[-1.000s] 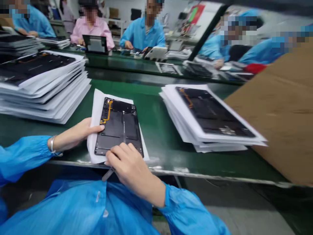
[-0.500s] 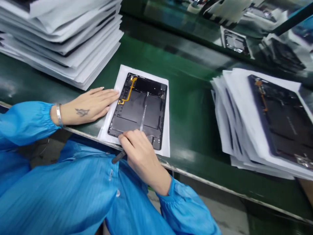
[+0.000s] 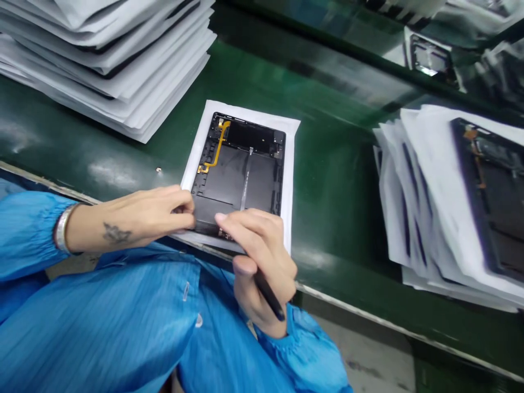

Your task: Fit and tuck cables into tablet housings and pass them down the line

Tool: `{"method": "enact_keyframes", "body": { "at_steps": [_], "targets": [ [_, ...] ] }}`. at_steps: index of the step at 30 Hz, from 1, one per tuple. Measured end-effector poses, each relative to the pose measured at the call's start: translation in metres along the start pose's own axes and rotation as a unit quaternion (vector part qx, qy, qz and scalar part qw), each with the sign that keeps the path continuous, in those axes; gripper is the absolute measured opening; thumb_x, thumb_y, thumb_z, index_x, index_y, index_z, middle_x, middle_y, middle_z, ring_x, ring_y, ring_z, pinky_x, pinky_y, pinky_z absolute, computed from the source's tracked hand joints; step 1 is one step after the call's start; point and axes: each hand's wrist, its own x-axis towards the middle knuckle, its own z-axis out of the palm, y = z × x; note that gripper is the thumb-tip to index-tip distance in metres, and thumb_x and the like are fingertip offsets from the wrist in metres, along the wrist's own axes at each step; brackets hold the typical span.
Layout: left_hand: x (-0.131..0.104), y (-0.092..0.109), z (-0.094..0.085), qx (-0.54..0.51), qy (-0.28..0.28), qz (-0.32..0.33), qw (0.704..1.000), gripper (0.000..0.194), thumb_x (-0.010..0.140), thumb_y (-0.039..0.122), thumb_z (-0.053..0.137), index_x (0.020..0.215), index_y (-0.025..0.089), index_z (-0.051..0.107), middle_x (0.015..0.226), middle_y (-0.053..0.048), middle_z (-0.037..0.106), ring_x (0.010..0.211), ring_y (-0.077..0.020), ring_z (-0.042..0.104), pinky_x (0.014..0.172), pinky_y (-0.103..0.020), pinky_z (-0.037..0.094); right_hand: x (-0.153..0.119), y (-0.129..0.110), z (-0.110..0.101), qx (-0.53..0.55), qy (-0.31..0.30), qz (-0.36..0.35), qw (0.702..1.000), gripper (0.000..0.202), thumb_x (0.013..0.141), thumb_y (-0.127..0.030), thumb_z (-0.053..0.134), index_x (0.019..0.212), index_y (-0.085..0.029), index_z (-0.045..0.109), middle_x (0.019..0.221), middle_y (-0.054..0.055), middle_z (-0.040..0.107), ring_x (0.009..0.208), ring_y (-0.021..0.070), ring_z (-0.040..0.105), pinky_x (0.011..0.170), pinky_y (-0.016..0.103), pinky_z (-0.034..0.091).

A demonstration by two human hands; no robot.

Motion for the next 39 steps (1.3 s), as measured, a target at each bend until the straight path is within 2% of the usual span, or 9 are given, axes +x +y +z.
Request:
{"method": "enact_keyframes", "body": {
  "at_steps": [5, 10, 14, 18, 20, 23, 26, 31, 39],
  "targets": [
    [0.015, -0.013, -0.014, -0.066, -0.065, 0.041, 0.995, 0.019, 0.093, 0.004, 0.046, 0.103, 0.018, 0.053, 0.104, -0.007, 0.054, 0.087, -0.0193, 0.051, 0.075, -0.028, 0.041, -0.001, -0.004, 0.014, 0.02, 0.069, 0.045, 0.996, 0.05, 0.104, -0.05, 0.029, 0.117, -0.029, 0.073, 0.095, 0.01, 0.068, 0.103, 0.0314, 0.064, 0.087, 0.052, 0.052],
    [0.022, -0.014, -0.022, -0.152, -0.097, 0.015, 0.984, 0.017, 0.098, 0.01, 0.041, 0.087, 0.018, 0.051, 0.093, -0.004, 0.054, 0.08, -0.0158, 0.05, 0.073, -0.026, 0.041, -0.008, 0.002, 0.012, 0.118, 0.024, 0.055, 0.991, 0.039, 0.105, -0.043, 0.037, 0.118, -0.028, 0.07, 0.089, 0.008, 0.069, 0.09, 0.0278, 0.067, 0.081, 0.049, 0.055],
    [0.019, -0.007, -0.018, -0.251, -0.023, -0.08, 0.964, 0.014, 0.099, 0.017, 0.047, 0.086, 0.019, 0.051, 0.081, 0.001, 0.056, 0.069, -0.0116, 0.05, 0.067, -0.025, 0.039, -0.013, 0.004, 0.011, 0.113, 0.03, 0.025, 0.993, 0.037, 0.106, -0.038, 0.037, 0.125, -0.027, 0.066, 0.094, 0.008, 0.07, 0.084, 0.0238, 0.066, 0.074, 0.043, 0.053],
    [0.013, 0.0, -0.006, -0.386, 0.059, -0.193, 0.9, 0.012, 0.096, 0.026, 0.059, 0.088, 0.019, 0.057, 0.074, 0.004, 0.059, 0.066, -0.0093, 0.057, 0.063, -0.021, 0.044, -0.005, 0.002, 0.018, -0.042, -0.051, -0.05, 0.997, 0.025, 0.101, -0.02, 0.05, 0.121, -0.022, 0.065, 0.1, 0.008, 0.07, 0.085, 0.0206, 0.059, 0.072, 0.037, 0.044],
    [0.01, 0.002, 0.001, -0.446, 0.081, -0.218, 0.864, 0.007, 0.095, 0.026, 0.06, 0.092, 0.019, 0.059, 0.08, 0.003, 0.062, 0.071, -0.0097, 0.062, 0.066, -0.02, 0.049, 0.001, 0.001, 0.024, -0.115, -0.101, -0.065, 0.986, 0.021, 0.098, -0.013, 0.054, 0.114, -0.021, 0.065, 0.099, 0.007, 0.07, 0.084, 0.0205, 0.055, 0.071, 0.037, 0.039],
    [0.007, 0.005, 0.009, -0.471, 0.115, -0.228, 0.844, 0.004, 0.091, 0.018, 0.061, 0.094, 0.02, 0.058, 0.079, 0.004, 0.062, 0.071, -0.009, 0.064, 0.066, -0.018, 0.051, 0.008, -0.002, 0.033, -0.153, -0.125, -0.076, 0.977, 0.017, 0.098, -0.01, 0.051, 0.102, -0.019, 0.065, 0.093, 0.005, 0.071, 0.082, 0.0202, 0.05, 0.07, 0.036, 0.034],
    [0.001, 0.007, 0.014, -0.429, 0.185, -0.224, 0.856, 0.007, 0.093, 0.017, 0.06, 0.1, 0.02, 0.06, 0.081, 0.004, 0.063, 0.072, -0.0085, 0.064, 0.066, -0.017, 0.051, 0.012, -0.004, 0.039, -0.134, -0.12, -0.079, 0.98, 0.017, 0.095, -0.007, 0.052, 0.091, -0.018, 0.064, 0.083, 0.003, 0.069, 0.078, 0.019, 0.046, 0.069, 0.036, 0.031],
    [-0.009, 0.01, 0.019, -0.194, 0.304, -0.169, 0.917, 0.003, 0.097, 0.018, 0.063, 0.098, 0.018, 0.066, 0.091, 0.0, 0.069, 0.084, -0.01, 0.064, 0.079, -0.021, 0.05, 0.014, -0.003, 0.043, -0.082, -0.124, -0.039, 0.988, 0.015, 0.092, -0.006, 0.057, 0.087, -0.018, 0.064, 0.08, 0.002, 0.066, 0.076, 0.0176, 0.048, 0.069, 0.034, 0.03],
    [-0.008, 0.015, 0.021, -0.171, 0.303, -0.152, 0.925, 0.004, 0.094, 0.011, 0.066, 0.095, 0.014, 0.067, 0.088, 0.001, 0.07, 0.081, -0.0075, 0.064, 0.077, -0.017, 0.049, 0.016, -0.003, 0.043, -0.084, -0.112, -0.04, 0.989, 0.015, 0.094, -0.008, 0.057, 0.085, -0.018, 0.065, 0.078, 0.002, 0.066, 0.076, 0.0176, 0.048, 0.069, 0.033, 0.031]
  ]
}}
